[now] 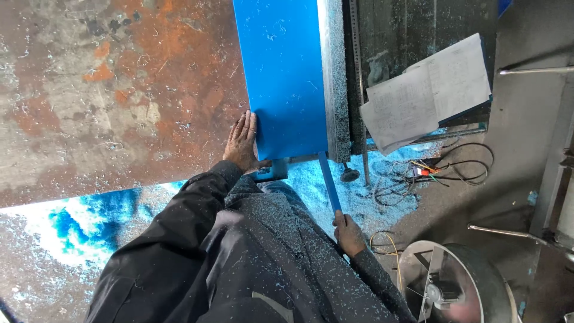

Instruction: Using a table saw to cut blue plastic sheets into smaller pieces.

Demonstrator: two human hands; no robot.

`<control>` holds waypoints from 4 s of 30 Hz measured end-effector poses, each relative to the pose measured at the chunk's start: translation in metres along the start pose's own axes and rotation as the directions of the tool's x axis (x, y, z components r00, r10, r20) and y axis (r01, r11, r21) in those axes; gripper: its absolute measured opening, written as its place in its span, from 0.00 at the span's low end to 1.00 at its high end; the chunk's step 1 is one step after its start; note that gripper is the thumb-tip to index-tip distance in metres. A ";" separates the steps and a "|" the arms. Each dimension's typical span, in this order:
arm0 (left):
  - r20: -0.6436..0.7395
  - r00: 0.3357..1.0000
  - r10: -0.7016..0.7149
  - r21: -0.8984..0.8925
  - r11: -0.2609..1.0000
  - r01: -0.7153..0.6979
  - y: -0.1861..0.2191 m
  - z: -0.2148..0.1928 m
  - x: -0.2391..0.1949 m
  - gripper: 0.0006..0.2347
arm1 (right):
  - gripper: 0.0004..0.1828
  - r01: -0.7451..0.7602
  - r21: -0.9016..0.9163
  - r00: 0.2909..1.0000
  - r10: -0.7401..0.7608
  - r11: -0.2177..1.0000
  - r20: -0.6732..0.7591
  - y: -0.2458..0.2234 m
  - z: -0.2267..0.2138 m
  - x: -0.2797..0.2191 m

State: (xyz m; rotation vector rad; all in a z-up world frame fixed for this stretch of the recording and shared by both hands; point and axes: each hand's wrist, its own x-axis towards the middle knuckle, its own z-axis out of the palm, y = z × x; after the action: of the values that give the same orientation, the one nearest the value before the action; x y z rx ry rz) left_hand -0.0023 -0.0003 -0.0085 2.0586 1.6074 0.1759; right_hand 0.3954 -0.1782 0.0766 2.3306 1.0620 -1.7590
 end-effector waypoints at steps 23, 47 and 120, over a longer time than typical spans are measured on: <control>-0.033 0.997 -0.073 -0.041 0.997 0.072 -0.013 -0.006 0.039 0.61 | 0.41 -0.047 0.027 0.999 0.047 0.999 -0.004 -0.046 -0.003 0.017; 0.017 0.996 -0.089 0.023 0.996 0.088 -0.036 -0.006 0.073 0.61 | 0.36 -0.101 0.129 0.995 0.103 0.986 -0.006 -0.107 -0.005 0.020; 0.033 0.997 -0.066 0.095 0.994 0.062 -0.110 -0.099 0.235 0.66 | 0.40 -0.015 -0.052 0.998 0.012 0.999 -0.063 -0.259 -0.019 0.129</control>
State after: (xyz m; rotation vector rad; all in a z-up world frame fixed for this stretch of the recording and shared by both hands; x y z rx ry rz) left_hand -0.0699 0.2684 -0.0246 2.0645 1.6864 0.0409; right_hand 0.2896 0.0908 0.0659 2.3709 1.0844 -1.6422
